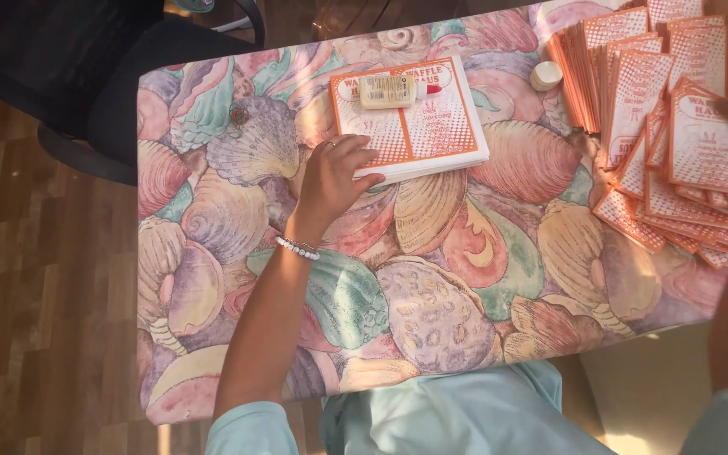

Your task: Folding flat paper bag templates into their final shape and stacking them on a table.

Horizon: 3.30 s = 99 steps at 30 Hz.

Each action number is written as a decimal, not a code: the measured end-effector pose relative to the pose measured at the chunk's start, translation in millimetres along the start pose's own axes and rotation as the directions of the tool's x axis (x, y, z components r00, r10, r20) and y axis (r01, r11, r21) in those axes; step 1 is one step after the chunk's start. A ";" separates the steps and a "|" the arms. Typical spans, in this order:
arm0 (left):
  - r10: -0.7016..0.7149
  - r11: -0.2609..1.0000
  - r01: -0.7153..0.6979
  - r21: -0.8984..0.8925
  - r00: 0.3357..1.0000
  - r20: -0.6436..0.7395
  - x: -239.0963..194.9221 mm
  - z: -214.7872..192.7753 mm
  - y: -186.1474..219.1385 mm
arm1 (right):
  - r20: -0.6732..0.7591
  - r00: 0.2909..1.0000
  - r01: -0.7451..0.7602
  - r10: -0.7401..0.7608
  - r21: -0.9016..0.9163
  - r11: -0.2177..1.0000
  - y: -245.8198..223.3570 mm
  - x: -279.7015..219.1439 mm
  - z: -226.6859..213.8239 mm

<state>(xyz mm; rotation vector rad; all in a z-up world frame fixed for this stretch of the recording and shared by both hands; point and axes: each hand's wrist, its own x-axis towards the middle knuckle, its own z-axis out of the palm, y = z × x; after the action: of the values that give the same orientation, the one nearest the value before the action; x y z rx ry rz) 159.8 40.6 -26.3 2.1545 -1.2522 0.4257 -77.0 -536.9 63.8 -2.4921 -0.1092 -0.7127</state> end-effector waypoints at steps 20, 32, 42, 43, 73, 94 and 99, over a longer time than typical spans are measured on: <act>-0.227 0.967 0.165 -0.193 0.903 -0.365 8.8 -23.5 33.8 | 0.077 0.988 0.128 -0.136 0.109 0.986 -224.6 92.0 304.3; 0.004 0.998 -0.004 -0.056 1.000 0.007 1.7 -24.7 9.9 | 0.041 0.937 0.340 -0.348 0.133 0.931 -260.5 92.9 270.8; -0.022 0.998 0.031 0.052 0.984 -0.176 6.7 -16.1 27.1 | 0.117 0.971 0.188 -0.207 0.158 0.969 -235.1 83.1 310.1; -0.024 0.998 0.033 0.053 0.984 -0.176 6.9 -17.5 25.5 | 0.118 0.971 0.188 -0.207 0.159 0.969 -230.3 84.0 310.4; -0.419 0.759 0.256 -0.598 0.896 -0.148 24.5 -31.8 12.5 | 0.188 0.979 -0.153 0.082 0.402 0.903 -220.4 88.9 309.7; -0.241 0.916 0.224 -0.332 0.971 -0.009 30.6 -18.4 -8.1 | 0.487 0.861 0.199 -0.145 -0.060 0.978 -202.3 183.6 289.0; -0.326 0.904 0.321 -0.282 0.945 0.031 36.8 -21.0 -1.8 | 0.408 0.905 0.130 -0.116 -0.007 0.991 -202.3 182.5 264.7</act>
<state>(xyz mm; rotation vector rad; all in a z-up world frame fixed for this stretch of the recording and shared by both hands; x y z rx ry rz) 180.3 30.1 9.2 2.0509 -0.8592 0.1137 159.0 -239.3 65.0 -2.6498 -0.4134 -0.2304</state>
